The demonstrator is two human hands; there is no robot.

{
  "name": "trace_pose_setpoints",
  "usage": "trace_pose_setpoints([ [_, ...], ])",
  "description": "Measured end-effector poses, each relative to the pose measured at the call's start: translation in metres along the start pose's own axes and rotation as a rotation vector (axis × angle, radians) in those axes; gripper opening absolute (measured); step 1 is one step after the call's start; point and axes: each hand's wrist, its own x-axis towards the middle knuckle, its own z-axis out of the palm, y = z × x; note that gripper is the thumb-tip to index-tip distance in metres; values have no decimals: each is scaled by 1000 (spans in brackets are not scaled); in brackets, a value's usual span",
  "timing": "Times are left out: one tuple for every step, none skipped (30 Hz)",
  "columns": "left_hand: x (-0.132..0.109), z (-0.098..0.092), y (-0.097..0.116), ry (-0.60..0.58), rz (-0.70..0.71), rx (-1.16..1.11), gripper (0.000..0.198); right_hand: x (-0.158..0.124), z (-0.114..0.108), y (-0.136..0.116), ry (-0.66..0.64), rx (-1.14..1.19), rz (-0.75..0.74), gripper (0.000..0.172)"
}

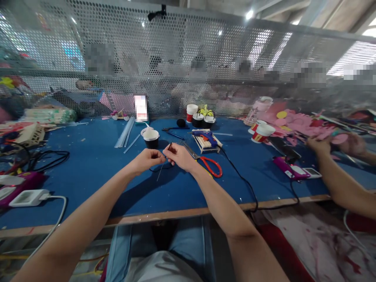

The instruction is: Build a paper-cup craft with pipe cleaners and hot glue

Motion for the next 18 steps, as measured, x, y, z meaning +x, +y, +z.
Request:
trace_pose_setpoints([
  [0, 0, 0, -12, -2, -13, 28, 0, -1, 1, -32, 7, 0, 30],
  [0, 0, 0, -17, -3, -17, 30, 0, -2, 2, -52, -6, 5, 30],
  [0, 0, 0, -17, -3, -16, 31, 0, -2, 3, -52, -31, 9, 30],
  [1, -1, 0, -16, 0, -13, 32, 1, -3, 5, -34, -61, 12, 31],
  [1, -1, 0, -18, 6, -12, 32, 1, -3, 6, -6, -90, 14, 31],
  [0, -2, 0, -27, 15, -10, 31, 1, -3, 7, 19, -114, 16, 32],
  [0, -2, 0, -38, 25, -5, 30, 2, -2, 8, 33, -131, 20, 32],
  [0, -3, 1, -51, 33, 6, 29, 2, -2, 9, 35, -141, 23, 32],
  [-1, -4, 1, -63, 38, 22, 29, 2, -2, 9, 29, -146, 26, 33],
  [-1, -5, 2, -71, 43, 42, 29, 1, -2, 9, 18, -152, 29, 33],
  [-1, -5, 2, -71, 49, 70, 29, 1, -2, 8, 11, -161, 32, 33],
  [-1, -5, 2, -61, 57, 104, 28, 1, -2, 8, 10, -174, 36, 33],
  [-1, -5, 2, -45, 65, 141, 27, 1, -2, 6, 14, -189, 43, 33],
  [-1, -5, 2, -26, 73, 178, 25, 0, -2, 5, 24, -205, 50, 32],
  [0, -5, 2, -7, 79, 211, 24, 0, -1, 4, 37, -222, 56, 32],
  [0, -4, 1, 8, 81, 235, 23, 0, -1, 2, 53, -240, 60, 32],
  [1, -4, 0, 18, 80, 250, 23, 0, -1, 1, 71, -259, 60, 31],
  [2, -3, -1, 24, 78, 256, 23, 0, 0, 0, 87, -280, 57, 30],
])
